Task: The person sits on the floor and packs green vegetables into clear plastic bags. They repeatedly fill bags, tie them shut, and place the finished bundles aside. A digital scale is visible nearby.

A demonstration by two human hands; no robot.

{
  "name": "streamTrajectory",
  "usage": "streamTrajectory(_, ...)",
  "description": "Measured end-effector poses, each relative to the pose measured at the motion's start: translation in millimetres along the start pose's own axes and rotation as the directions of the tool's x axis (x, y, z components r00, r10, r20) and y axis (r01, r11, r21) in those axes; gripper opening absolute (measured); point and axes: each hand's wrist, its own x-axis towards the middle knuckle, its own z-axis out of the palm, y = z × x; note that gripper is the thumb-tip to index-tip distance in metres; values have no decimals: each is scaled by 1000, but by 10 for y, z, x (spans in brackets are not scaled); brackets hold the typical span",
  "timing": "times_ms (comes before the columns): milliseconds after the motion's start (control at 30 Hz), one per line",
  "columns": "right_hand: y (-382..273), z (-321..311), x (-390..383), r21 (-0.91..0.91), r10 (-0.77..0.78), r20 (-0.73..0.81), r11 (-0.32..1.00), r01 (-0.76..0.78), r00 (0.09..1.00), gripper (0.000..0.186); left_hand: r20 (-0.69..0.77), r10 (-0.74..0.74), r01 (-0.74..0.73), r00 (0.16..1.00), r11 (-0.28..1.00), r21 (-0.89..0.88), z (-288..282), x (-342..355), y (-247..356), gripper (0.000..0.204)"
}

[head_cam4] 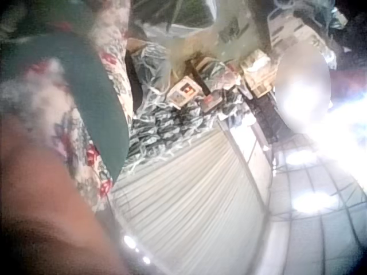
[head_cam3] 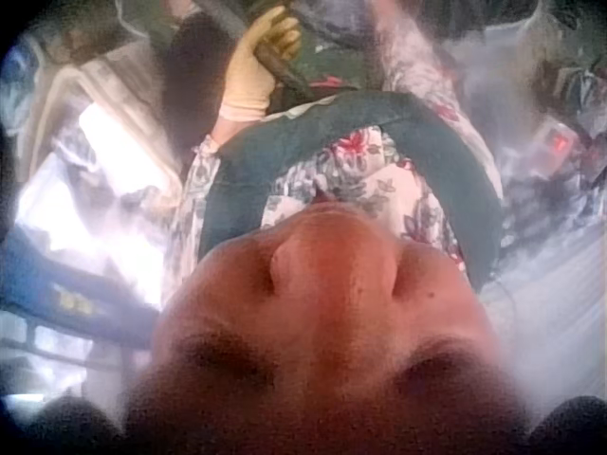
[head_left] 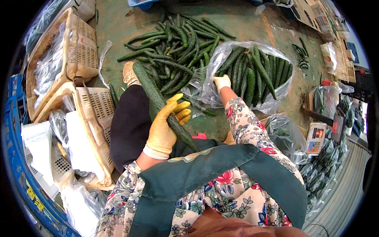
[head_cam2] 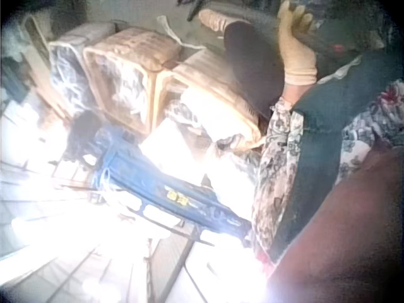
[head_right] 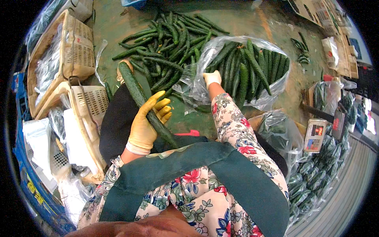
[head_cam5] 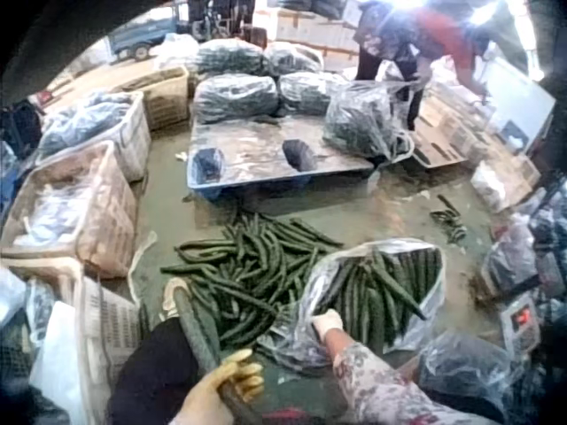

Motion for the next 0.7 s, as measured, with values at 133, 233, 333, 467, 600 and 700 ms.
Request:
streamTrajectory(133,259,163,232,300,74,-34,952,-61,997,66,24,-37,38,999,999,-27,-17,74,-44,44)
streamTrajectory(233,-16,-22,75,459,129,256,856,-237,958,64,-11,-24,23,1000,999,-30,-62,57,-50,44)
streamTrajectory(333,129,-65,227,461,57,249,871,-170,967,59,9,-29,29,1000,999,-21,-27,97,-51,44)
streamTrajectory(467,221,-27,322,326,-61,249,945,-25,966,42,8,-42,42,999,999,-20,-7,123,-76,44)
streamTrajectory(600,91,-77,231,477,-38,282,872,-106,959,28,-12,-57,57,998,998,-39,-12,143,-111,43)
streamTrajectory(700,194,-156,359,418,-2,415,889,-189,910,48,-17,-80,80,997,996,-36,-32,188,-141,41)
